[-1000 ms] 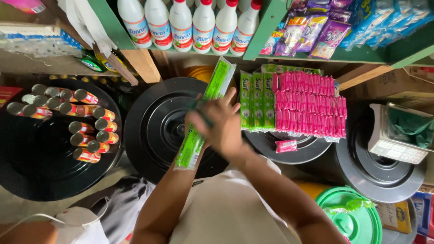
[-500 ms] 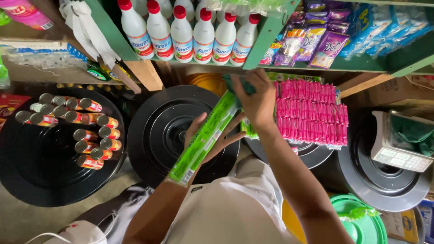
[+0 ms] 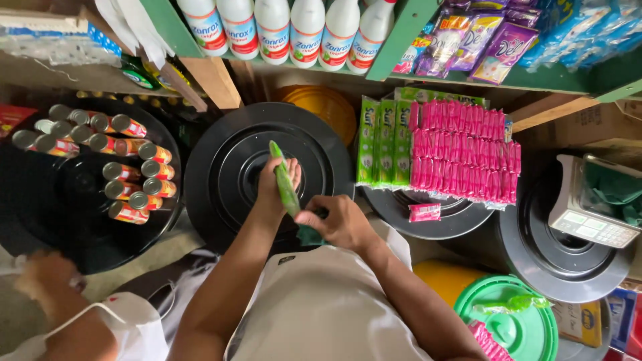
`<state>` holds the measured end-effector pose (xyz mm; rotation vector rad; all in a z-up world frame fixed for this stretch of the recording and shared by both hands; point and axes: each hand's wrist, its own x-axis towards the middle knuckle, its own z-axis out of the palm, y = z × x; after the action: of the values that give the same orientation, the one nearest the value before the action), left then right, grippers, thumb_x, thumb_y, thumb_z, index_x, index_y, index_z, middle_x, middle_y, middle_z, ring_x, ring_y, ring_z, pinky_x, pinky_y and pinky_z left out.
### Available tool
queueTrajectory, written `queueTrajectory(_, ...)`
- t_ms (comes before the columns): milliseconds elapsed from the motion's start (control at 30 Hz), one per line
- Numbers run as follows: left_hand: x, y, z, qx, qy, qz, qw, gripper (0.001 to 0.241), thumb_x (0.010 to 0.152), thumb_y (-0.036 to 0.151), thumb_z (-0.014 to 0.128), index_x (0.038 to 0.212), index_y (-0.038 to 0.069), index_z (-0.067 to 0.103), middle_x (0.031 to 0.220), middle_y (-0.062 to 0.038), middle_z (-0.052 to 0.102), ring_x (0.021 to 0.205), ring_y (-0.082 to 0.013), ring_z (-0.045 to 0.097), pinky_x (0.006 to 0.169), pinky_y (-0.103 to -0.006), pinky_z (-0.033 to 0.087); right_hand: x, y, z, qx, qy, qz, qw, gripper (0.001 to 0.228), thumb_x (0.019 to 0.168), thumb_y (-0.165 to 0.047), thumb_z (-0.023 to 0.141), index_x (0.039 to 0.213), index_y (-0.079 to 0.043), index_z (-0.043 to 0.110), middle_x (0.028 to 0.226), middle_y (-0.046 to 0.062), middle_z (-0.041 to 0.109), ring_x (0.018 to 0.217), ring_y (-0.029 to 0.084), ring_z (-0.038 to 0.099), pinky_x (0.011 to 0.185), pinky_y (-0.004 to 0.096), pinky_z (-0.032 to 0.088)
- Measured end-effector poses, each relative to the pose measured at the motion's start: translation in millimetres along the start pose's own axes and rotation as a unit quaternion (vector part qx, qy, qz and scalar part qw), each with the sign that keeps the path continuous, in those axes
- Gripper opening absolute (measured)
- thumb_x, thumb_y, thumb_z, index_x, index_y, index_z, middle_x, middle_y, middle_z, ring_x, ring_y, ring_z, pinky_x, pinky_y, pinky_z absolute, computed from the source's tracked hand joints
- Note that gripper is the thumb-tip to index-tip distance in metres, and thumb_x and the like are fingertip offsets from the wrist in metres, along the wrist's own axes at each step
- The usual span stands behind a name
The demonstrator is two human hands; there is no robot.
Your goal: Wiping down products on shelves and scooping bulk animal feed from a bin into a plastic bag.
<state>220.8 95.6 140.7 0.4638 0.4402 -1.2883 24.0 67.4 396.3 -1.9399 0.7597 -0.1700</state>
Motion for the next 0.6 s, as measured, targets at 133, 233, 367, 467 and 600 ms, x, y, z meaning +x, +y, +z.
queueTrajectory(133, -46, -12, 53, 0.112, 0.151, 0.109, 0.976, 0.071, 0.091, 0.009, 0.062, 0.153, 0.023, 0.032, 0.119, -0.008, 0.059, 0.102, -0.0202, 0.068, 0.099, -0.0375, 0.056, -8, -13, 14, -0.137, 0.032, -0.030, 0.990, 0.044, 0.088, -0.049, 0.073, 0.082, -0.005, 0.072, 0.065, 0.017, 0.067, 0.063, 0.038, 0.066, 0.060, 0.046, 0.051)
queueTrajectory(233, -39, -16, 41, 0.113, 0.178, 0.130, 0.969, 0.086, 0.091, 0.001, 0.068, 0.155, 0.029, 0.018, 0.118, -0.011, 0.059, 0.099, -0.0234, 0.062, 0.095, -0.0401, 0.054, -13, -6, 19, -0.146, 0.065, -0.060, 0.985, 0.038, 0.095, -0.039, 0.068, 0.078, -0.004, 0.069, 0.066, 0.017, 0.066, 0.062, 0.039, 0.064, 0.056, 0.048, 0.049)
queueTrajectory(367, -25, -11, 9, 0.085, 0.083, 0.157, 0.980, 0.050, 0.099, 0.009, 0.072, 0.138, 0.005, 0.041, 0.117, -0.010, 0.059, 0.102, -0.0204, 0.065, 0.096, -0.0407, 0.056, -18, 27, 24, -0.110, 0.010, -0.045, 0.993, 0.041, 0.103, -0.033, 0.066, 0.077, -0.001, 0.067, 0.064, 0.020, 0.062, 0.058, 0.037, 0.060, 0.054, 0.048, 0.046)
queueTrajectory(467, -24, 4, 1, 0.038, -0.006, 0.147, 0.988, 0.038, 0.100, 0.033, 0.059, 0.123, 0.004, 0.055, 0.109, -0.010, 0.063, 0.095, -0.0242, 0.067, 0.090, -0.0453, 0.058, -25, 35, 19, -0.044, -0.048, 0.075, 0.995, 0.045, 0.105, -0.034, 0.067, 0.081, 0.005, 0.072, 0.060, 0.023, 0.058, 0.057, 0.032, 0.055, 0.051, 0.044, 0.045)
queueTrajectory(600, -16, 15, -15, -0.006, 0.058, 0.167, 0.984, 0.037, 0.103, 0.038, 0.052, 0.126, 0.010, 0.058, 0.121, -0.007, 0.066, 0.109, -0.0207, 0.067, 0.100, -0.0392, 0.054, -35, 9, 4, 0.318, -0.095, 0.153, 0.931, 0.038, 0.101, -0.030, 0.057, 0.091, 0.005, 0.068, 0.075, 0.011, 0.078, 0.063, 0.015, 0.076, 0.055, 0.031, 0.058)
